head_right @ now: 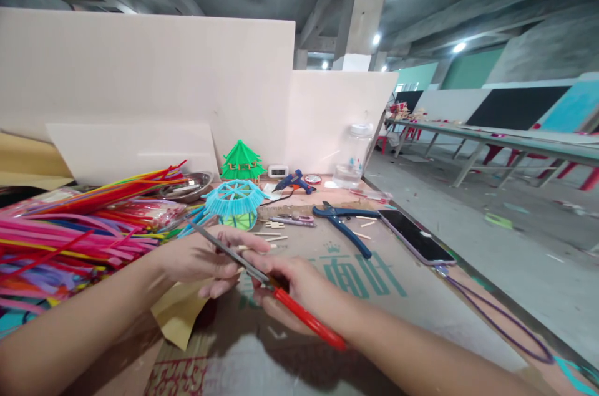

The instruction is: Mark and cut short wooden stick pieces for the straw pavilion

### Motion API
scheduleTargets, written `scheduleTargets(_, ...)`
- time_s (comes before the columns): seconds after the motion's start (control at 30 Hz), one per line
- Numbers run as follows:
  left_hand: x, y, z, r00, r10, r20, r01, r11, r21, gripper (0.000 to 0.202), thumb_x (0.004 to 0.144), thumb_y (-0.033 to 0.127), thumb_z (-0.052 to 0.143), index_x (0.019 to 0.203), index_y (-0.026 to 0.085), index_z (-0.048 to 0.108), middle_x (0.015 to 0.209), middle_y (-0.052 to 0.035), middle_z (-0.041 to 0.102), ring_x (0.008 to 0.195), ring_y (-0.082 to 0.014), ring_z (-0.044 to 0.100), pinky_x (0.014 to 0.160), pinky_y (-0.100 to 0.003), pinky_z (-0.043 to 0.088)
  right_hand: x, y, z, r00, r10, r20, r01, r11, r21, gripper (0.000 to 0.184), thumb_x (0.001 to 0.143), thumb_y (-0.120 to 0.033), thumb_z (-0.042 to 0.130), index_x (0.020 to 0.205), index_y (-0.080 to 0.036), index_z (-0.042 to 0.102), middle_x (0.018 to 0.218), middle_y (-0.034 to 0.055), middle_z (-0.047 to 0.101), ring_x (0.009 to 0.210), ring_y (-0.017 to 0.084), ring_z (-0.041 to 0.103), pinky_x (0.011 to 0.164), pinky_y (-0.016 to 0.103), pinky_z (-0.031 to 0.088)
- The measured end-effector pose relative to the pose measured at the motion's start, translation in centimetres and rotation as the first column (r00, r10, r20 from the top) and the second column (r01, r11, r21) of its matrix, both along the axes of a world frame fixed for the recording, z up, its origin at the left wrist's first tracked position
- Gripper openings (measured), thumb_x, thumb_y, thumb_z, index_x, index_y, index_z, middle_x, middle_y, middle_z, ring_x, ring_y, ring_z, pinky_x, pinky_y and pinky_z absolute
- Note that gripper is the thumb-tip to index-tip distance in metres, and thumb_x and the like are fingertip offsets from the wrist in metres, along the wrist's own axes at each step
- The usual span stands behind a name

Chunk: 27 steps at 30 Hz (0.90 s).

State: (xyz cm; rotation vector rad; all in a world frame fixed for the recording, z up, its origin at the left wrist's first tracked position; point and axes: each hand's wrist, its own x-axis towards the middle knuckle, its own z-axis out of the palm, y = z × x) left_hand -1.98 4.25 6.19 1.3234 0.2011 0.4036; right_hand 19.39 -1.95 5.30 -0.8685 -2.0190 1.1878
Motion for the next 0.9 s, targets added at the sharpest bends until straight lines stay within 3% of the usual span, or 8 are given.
scheduleTargets(0.1,-0.7,0.5,0.5,0.998,0.036,-0.043,-0.034,0.998,0.06,0.056,0.081,0.027,0.077,0.133,0.025,0.059,0.12,-0.0136,0.069,0.055,-0.0075,0.066,0.042,-0.012,0.048,0.9,0.0,0.6,1.0,0.011,0.024,-0.013,0.996,0.093,0.008,0.079,-0.017,0.061,0.086,-0.019,0.056,0.078,-0.0008,0.05,0.069,0.014,0.047,0.064,0.024,0.043)
scheduleTargets(0.23,-2.3,0.9,2.3,0.993,0.11,-0.031,-0.106,0.987,0.118,0.052,0.084,0.021,0.073,0.133,0.033,0.058,0.147,-0.0141,0.049,0.06,-0.0054,0.067,0.045,-0.011,0.05,2.6,0.4,2.1,0.99,-0.142,-0.019,0.143,0.979,0.143,0.011,0.085,-0.027,0.061,0.091,-0.02,0.055,0.076,-0.0012,0.048,0.065,0.013,0.044,0.058,0.023,0.04)
scheduleTargets(0.33,-3.6,0.8,3.5,0.99,0.142,0.012,-0.142,0.977,0.158,0.049,0.087,0.016,0.069,0.131,0.034,0.06,0.153,-0.013,0.041,0.064,-0.0054,0.069,0.047,-0.011,0.051,3.8,1.8,2.6,0.967,-0.253,-0.012,0.252,0.956,0.152,0.021,0.091,-0.037,0.057,0.101,-0.02,0.055,0.075,-0.0007,0.049,0.062,0.013,0.045,0.055,0.024,0.039)
scheduleTargets(0.43,-4.4,0.5,4.3,0.988,0.144,0.046,-0.151,0.97,0.19,0.049,0.087,0.017,0.069,0.132,0.035,0.059,0.15,-0.0128,0.046,0.063,-0.0064,0.069,0.047,-0.012,0.051,4.4,3.7,1.4,0.95,-0.268,0.158,0.233,0.95,0.206,0.027,0.09,-0.04,0.059,0.105,-0.017,0.059,0.078,0.0016,0.056,0.064,0.015,0.05,0.058,0.026,0.042)
scheduleTargets(0.57,-4.1,0.1,4.8,0.976,0.215,-0.044,-0.199,0.951,0.238,0.044,0.087,0.021,0.069,0.129,0.031,0.062,0.139,-0.012,0.058,0.065,-0.0069,0.069,0.051,-0.014,0.051,3.9,4.4,-1.6,0.888,-0.265,0.376,0.161,0.945,0.286,0.041,0.08,-0.029,0.07,0.119,-0.02,0.064,0.103,0.008,0.067,0.091,0.025,0.06,0.081,0.035,0.049)
scheduleTargets(0.73,-1.4,0.6,2.5,0.896,0.299,-0.328,-0.196,0.929,0.313,0.036,0.087,0.025,0.068,0.122,0.019,0.065,0.122,-0.0113,0.069,0.07,-0.0082,0.067,0.062,-0.019,0.054,2.2,3.4,-3.6,0.832,-0.238,0.501,0.041,0.927,0.372,0.058,0.083,-0.021,0.065,0.139,-0.024,0.052,0.114,0.01,0.061,0.105,0.026,0.058,0.093,0.039,0.047)
scheduleTargets(0.83,0.2,1.2,-0.4,0.888,0.296,-0.353,-0.191,0.934,0.302,0.036,0.084,0.027,0.07,0.118,0.016,0.066,0.118,-0.0112,0.07,0.066,-0.0073,0.064,0.06,-0.02,0.053,2.4,3.3,-2.4,0.829,-0.214,0.516,-0.006,0.92,0.392,0.044,0.086,-0.024,0.065,0.13,-0.025,0.06,0.116,0.0101,0.06,0.108,0.027,0.058,0.096,0.042,0.046)
scheduleTargets(0.9,1.0,1.5,-2.3,0.889,0.293,-0.351,-0.205,0.941,0.268,0.038,0.083,0.027,0.07,0.119,0.015,0.066,0.116,-0.0124,0.07,0.064,-0.007,0.063,0.06,-0.021,0.054,3.4,3.2,-0.5,0.881,-0.276,0.385,0.079,0.887,0.455,0.026,0.091,-0.029,0.062,0.116,-0.025,0.067,0.112,0.0089,0.062,0.107,0.028,0.059,0.097,0.044,0.046)
